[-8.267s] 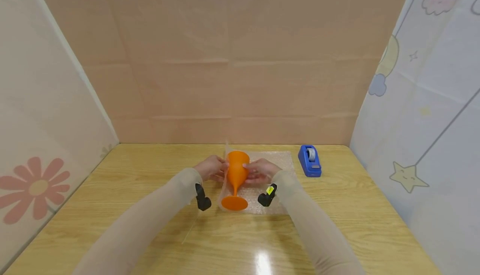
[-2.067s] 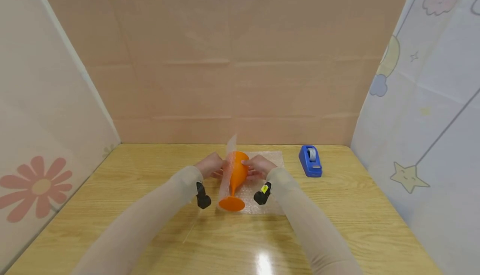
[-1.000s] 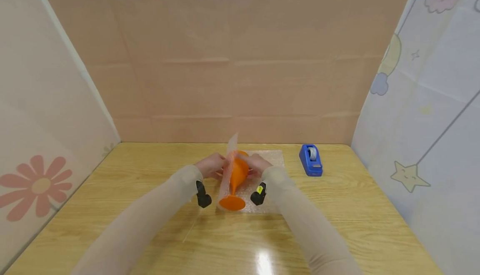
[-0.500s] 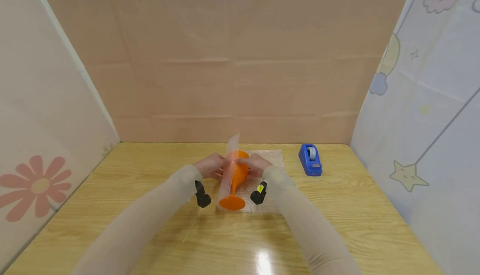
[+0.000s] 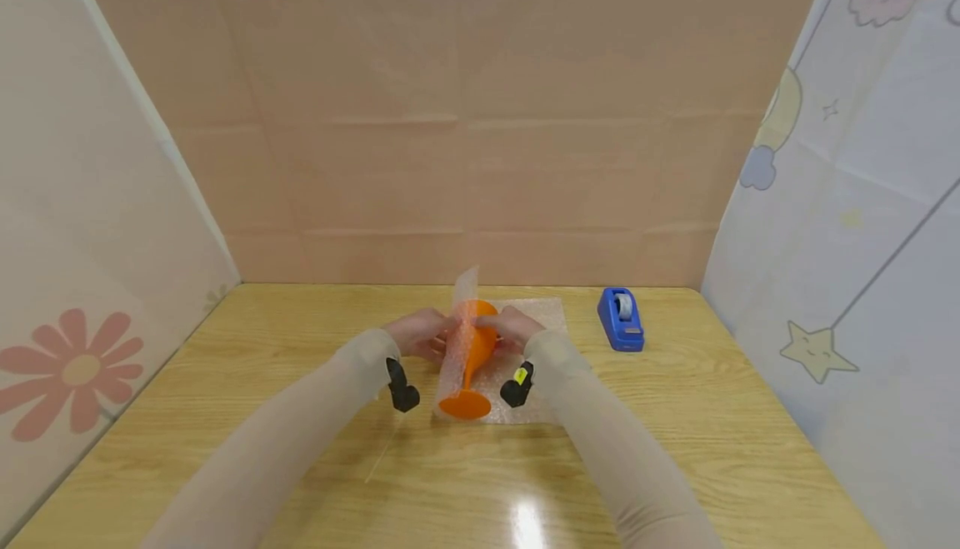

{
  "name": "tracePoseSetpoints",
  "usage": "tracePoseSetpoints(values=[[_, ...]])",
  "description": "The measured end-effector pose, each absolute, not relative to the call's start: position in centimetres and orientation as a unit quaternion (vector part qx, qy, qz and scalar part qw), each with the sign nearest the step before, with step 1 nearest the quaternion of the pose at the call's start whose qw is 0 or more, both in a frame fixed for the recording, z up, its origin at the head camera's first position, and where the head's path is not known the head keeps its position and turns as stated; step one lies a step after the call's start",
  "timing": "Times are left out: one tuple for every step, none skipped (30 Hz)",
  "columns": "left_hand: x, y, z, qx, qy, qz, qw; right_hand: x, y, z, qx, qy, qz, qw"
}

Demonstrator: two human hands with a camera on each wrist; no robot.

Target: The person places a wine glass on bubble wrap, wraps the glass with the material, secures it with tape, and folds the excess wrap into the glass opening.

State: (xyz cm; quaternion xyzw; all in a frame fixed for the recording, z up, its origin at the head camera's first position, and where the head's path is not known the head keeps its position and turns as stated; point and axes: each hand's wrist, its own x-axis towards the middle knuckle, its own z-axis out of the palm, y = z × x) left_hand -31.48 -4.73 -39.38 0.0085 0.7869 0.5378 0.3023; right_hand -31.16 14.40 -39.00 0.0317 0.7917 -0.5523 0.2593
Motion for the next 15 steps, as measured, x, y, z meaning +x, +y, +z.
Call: tracePoseSetpoints(values=[[-31.49,-4.74,-39.44,0.008,0.788,0.536,0.302,-31.15,14.43,-39.03,0.033,0.791,-0.553,0.26],[-31.51,-4.76,-39.5,0.009,0.789,0.534,0.302,-31.14,14.45,-39.06,0.037,0.79,-0.554,0.259],[-31.51,-4.76,-39.51,0.01,0.791,0.532,0.303,-31.12,14.46,-39.04,0.039,0.79,-0.555,0.259],[-31.48,-4.75,-39.5,0.012,0.792,0.531,0.302,-31.09,14.47,-39.02,0.039,0.789,-0.556,0.26],[-31.48,-4.74,-39.5,0.013,0.794,0.528,0.301,-31.05,14.49,-38.98,0.038,0.789,-0.555,0.26],[-31.48,-4.73,-39.5,0.014,0.796,0.526,0.3,-31.04,14.47,-38.94,0.04,0.79,-0.555,0.259],[-31.45,-4.71,-39.46,0.016,0.797,0.525,0.299,-31.02,14.47,-38.91,0.042,0.79,-0.554,0.259],[-31.44,-4.69,-39.45,0.017,0.798,0.524,0.297,-31.01,14.46,-38.87,0.043,0.791,-0.553,0.258],[-31.41,-4.64,-39.4,0.017,0.799,0.523,0.296,-30.97,14.47,-38.83,0.042,0.79,-0.553,0.26],[-31.42,-4.61,-39.39,0.017,0.799,0.523,0.296,-30.97,14.48,-38.83,0.044,0.789,-0.555,0.26],[-31.42,-4.59,-39.37,0.017,0.799,0.523,0.295,-31.0,14.51,-38.86,0.047,0.788,-0.556,0.261],[-31.4,-4.56,-39.33,0.015,0.8,0.524,0.294,-31.03,14.52,-38.89,0.049,0.786,-0.557,0.261],[-31.41,-4.52,-39.29,0.013,0.799,0.524,0.293,-31.03,14.55,-38.91,0.049,0.784,-0.56,0.262],[-31.43,-4.5,-39.27,0.01,0.799,0.526,0.292,-31.04,14.57,-38.94,0.051,0.782,-0.563,0.264],[-31.44,-4.48,-39.22,0.007,0.798,0.527,0.292,-31.05,14.59,-38.98,0.054,0.778,-0.567,0.265]])
